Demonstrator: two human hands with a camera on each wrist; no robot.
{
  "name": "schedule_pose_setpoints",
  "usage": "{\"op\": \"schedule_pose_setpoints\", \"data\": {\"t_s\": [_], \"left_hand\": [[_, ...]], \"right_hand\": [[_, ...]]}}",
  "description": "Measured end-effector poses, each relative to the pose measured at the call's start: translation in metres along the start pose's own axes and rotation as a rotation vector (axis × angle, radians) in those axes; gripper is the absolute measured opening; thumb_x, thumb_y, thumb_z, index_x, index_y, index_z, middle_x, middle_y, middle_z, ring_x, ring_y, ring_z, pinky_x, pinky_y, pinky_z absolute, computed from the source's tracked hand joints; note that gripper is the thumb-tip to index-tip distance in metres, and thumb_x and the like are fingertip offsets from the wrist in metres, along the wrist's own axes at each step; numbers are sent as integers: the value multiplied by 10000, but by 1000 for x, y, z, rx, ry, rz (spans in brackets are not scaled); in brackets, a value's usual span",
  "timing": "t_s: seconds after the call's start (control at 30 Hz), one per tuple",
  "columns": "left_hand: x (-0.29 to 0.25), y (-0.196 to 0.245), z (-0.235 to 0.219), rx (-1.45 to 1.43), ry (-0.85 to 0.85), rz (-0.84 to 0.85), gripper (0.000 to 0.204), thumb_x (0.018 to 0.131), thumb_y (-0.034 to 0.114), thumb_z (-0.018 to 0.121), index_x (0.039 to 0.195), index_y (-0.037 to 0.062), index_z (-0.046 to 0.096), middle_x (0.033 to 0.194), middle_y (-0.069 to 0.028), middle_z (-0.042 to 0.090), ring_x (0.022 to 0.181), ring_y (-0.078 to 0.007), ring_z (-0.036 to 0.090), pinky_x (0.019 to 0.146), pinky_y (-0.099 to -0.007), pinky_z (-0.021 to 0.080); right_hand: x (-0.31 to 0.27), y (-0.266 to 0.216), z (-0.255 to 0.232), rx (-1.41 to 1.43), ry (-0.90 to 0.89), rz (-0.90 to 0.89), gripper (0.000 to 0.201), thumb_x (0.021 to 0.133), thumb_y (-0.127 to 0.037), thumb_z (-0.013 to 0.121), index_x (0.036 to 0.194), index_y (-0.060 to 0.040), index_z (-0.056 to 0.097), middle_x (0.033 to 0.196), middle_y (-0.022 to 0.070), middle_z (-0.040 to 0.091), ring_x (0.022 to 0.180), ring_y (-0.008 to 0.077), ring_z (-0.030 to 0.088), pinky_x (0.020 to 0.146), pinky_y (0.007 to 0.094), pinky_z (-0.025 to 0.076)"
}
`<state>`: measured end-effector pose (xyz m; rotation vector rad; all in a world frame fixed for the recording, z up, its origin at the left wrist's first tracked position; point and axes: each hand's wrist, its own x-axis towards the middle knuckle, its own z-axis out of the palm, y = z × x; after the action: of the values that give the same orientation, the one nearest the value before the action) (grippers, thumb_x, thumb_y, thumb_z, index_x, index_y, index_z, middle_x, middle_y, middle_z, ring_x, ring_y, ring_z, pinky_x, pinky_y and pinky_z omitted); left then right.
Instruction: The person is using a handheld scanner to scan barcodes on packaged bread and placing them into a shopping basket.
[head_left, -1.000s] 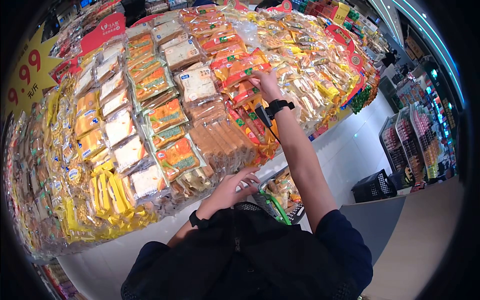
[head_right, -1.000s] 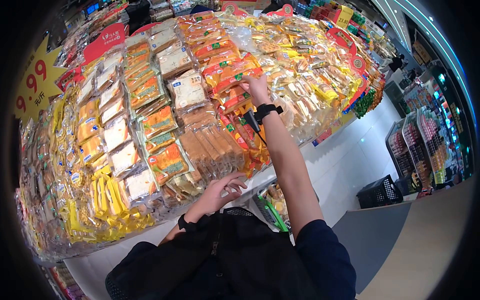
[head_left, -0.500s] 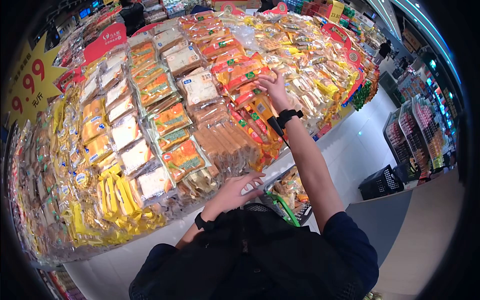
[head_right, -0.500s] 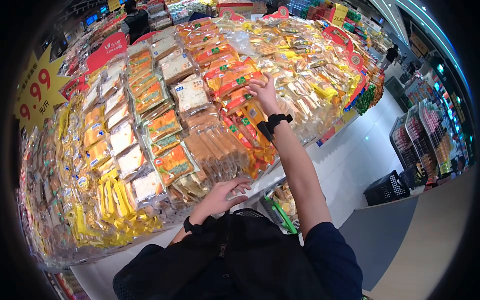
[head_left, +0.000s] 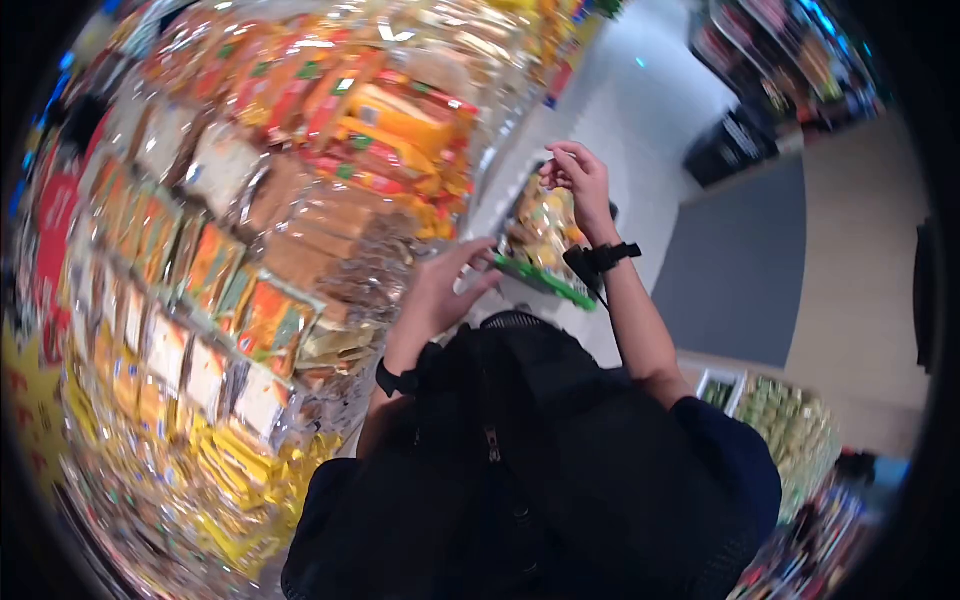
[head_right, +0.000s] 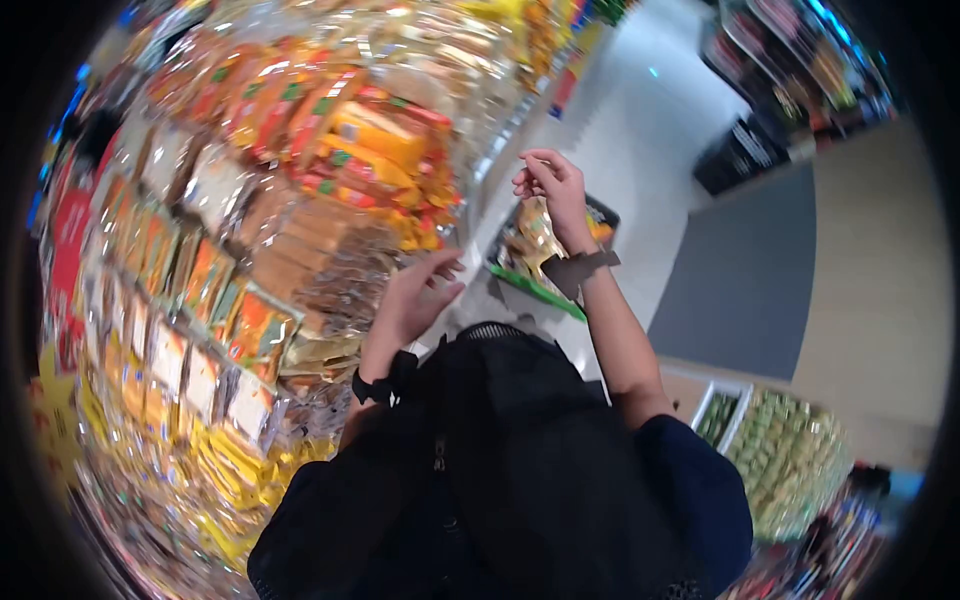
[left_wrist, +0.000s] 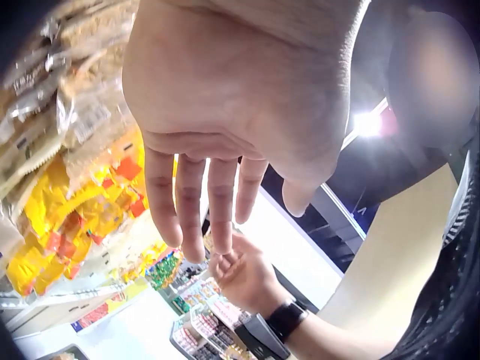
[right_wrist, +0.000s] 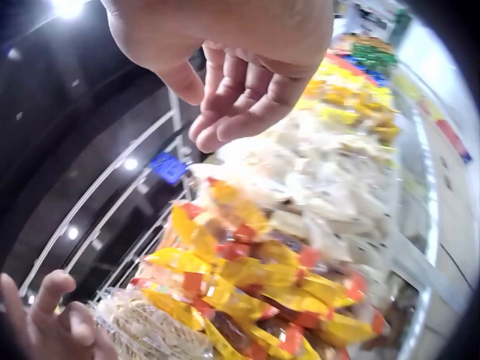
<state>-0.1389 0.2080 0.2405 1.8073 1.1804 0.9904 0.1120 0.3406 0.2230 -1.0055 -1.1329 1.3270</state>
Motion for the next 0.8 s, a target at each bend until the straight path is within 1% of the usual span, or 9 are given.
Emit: {"op": "schedule_pose_setpoints", "data": {"t_s": [0.13, 0.17, 0.2, 0.23, 0.37, 0.53, 0.6, 0.67, 0.8], "left_hand": [[42, -20, 60, 239, -215, 134, 441, 883, 290, 709, 1247, 67, 597, 1003, -141, 709, 916, -317, 679, 769, -410, 536], [53, -28, 76, 237, -246, 145, 441, 883, 290, 709, 1247, 67, 597, 1003, -141, 709, 916, -317, 679, 769, -410, 536], [66, -35, 92, 237, -388, 172, 427, 891, 296, 696, 1235, 60, 602, 1001, -152, 705, 920, -332, 672, 776, -422, 529], [77, -43, 108, 237, -529, 192, 414, 899, 301, 683, 1222, 53, 608, 999, -162, 701, 925, -348, 666, 783, -433, 523], [111, -85, 179, 180, -648, 132, 362, 911, 277, 672, 1173, 30, 635, 1000, -174, 694, 900, -365, 660, 803, -442, 510], [139, -123, 250, 176, -706, 67, 296, 939, 276, 621, 1051, 3, 652, 937, -188, 689, 881, -389, 648, 764, -450, 512], [124, -158, 276, 223, -818, 6, 326, 955, 354, 591, 1014, 43, 673, 940, -167, 701, 888, -352, 665, 755, -423, 523], [122, -182, 294, 398, -842, 282, 359, 962, 429, 553, 958, 96, 686, 949, -131, 711, 885, -294, 681, 730, -401, 529], [132, -183, 307, 622, -888, 86, 354, 926, 455, 588, 821, 119, 628, 810, -55, 654, 799, -238, 648, 675, -373, 496]], "right_hand": [[-70, 107, -132, -105, 231, 434, 231, 985, -230, 601, 1078, -22, 635, 822, 63, 680, 644, 113, 639, 570, 232, 508], [-87, 117, -150, -109, 314, 516, 206, 986, -220, 589, 1076, -43, 645, 824, 35, 683, 647, 94, 631, 574, 220, 501], [-102, 126, -167, -111, 397, 598, 187, 986, -210, 577, 1073, -64, 656, 825, 7, 685, 650, 75, 622, 577, 209, 494], [-112, 147, -191, -86, 440, 627, 192, 981, -228, 580, 1071, -73, 650, 829, 14, 694, 651, 80, 638, 575, 215, 504], [-118, 175, -243, -47, 541, 670, 206, 981, -246, 575, 1079, -79, 647, 840, 30, 706, 658, 101, 664, 571, 224, 506], [-74, 220, -310, 52, 553, 736, 236, 950, -266, 623, 1063, -60, 646, 816, 51, 686, 613, 115, 659, 533, 234, 526], [-61, 253, -330, 88, 586, 749, 209, 924, -228, 631, 984, -28, 644, 773, 84, 683, 551, 128, 631, 467, 243, 488], [-34, 285, -355, 127, 586, 767, 212, 914, -226, 639, 980, -25, 650, 760, 79, 677, 549, 134, 630, 467, 255, 492], [6, 336, -386, 36, 519, 857, 172, 925, -219, 619, 978, -55, 633, 757, 36, 652, 529, 108, 609, 460, 255, 492]]}}
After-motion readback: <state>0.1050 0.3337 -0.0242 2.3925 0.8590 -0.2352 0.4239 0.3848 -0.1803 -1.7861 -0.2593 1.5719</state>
